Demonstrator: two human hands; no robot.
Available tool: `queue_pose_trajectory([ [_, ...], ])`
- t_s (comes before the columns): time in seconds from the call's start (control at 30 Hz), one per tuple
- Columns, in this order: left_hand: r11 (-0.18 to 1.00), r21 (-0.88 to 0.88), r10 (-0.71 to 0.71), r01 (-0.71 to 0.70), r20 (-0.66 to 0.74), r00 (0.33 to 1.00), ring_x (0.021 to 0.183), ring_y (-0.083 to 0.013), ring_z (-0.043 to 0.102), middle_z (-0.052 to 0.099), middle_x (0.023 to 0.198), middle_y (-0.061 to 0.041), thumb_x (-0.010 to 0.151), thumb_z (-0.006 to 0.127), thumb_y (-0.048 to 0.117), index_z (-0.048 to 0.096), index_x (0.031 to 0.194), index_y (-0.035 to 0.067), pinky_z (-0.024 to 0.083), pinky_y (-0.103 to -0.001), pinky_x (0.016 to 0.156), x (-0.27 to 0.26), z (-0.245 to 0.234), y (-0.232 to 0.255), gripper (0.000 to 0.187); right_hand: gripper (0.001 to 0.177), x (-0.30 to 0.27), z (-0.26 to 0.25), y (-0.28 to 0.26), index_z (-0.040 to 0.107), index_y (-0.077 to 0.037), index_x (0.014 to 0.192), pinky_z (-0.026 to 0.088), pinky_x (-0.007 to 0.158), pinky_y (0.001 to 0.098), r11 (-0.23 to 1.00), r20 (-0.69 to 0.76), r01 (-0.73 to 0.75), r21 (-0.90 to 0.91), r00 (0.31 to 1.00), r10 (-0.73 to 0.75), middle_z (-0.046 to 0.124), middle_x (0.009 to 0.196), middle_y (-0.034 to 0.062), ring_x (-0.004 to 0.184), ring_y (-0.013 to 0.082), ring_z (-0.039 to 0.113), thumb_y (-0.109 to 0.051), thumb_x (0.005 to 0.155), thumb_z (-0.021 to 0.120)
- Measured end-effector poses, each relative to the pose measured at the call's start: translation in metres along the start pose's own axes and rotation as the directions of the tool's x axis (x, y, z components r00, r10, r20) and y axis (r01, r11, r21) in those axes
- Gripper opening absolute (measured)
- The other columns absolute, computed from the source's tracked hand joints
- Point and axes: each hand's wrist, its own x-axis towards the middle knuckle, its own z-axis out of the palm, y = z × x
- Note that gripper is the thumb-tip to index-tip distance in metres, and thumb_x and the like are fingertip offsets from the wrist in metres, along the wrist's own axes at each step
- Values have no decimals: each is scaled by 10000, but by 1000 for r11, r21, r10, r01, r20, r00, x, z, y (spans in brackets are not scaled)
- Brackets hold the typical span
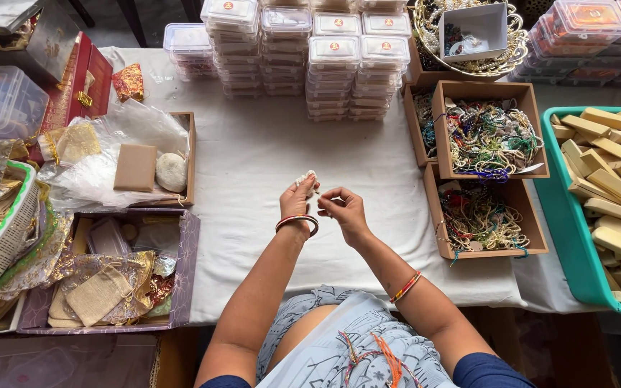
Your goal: The person folds a small cloth pouch, places it into a clear plastic container, and stacks the container. They then pick up a beaded necklace, straighten it on the table, fold it, and place it into a small plastic bag. Finally, they place the bagged necklace into another cloth pouch and tie it closed.
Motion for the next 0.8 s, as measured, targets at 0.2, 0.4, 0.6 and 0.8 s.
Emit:
queue_pose_trajectory([
  [0.2, 737, 491, 508, -465, 53, 860, 714, -120, 656, 740, 804, -14, 854, 797, 343, 727, 892, 54, 514, -294, 692, -27, 4, 12, 300, 129, -24, 29, -57, 742, -30, 935, 664, 748, 284, 381, 472, 588, -714, 806, -358, 702, 982, 30, 833, 154, 737, 45, 832, 724],
  [0.4, 699, 601, 269, -387, 280, 921, 764, -107, 627, 720, 854, -14, 930, 718, 256, 713, 964, 64, 500, -282, 702, 4, -21, 6, 195, 99, -20, 31, -85, 721, -59, 898, 618, 748, 257, 306, 633, 699, -647, 715, -297, 667, 1003, 39, 873, 141, 723, 16, 852, 769],
  [0.6, 865, 439, 19, -244, 457, 890, 872, -88, 558, 684, 924, 27, 1026, 653, 327, 707, 1077, 106, 444, -277, 803, -9, -21, 16, 232, 98, -6, 18, -83, 751, -74, 840, 624, 673, 259, 389, 479, 572, -722, 819, -316, 717, 922, -8, 778, 145, 710, -46, 812, 840],
  [0.8, 872, 442, 13, -209, 406, 914, 1025, -73, 602, 724, 1017, 76, 998, 548, 346, 713, 1202, 145, 455, -288, 890, -9, -21, 13, 330, 147, 2, 4, -64, 714, -59, 961, 616, 836, 269, 535, 333, 500, -681, 862, -381, 691, 1038, 50, 942, 139, 743, -41, 837, 791],
])
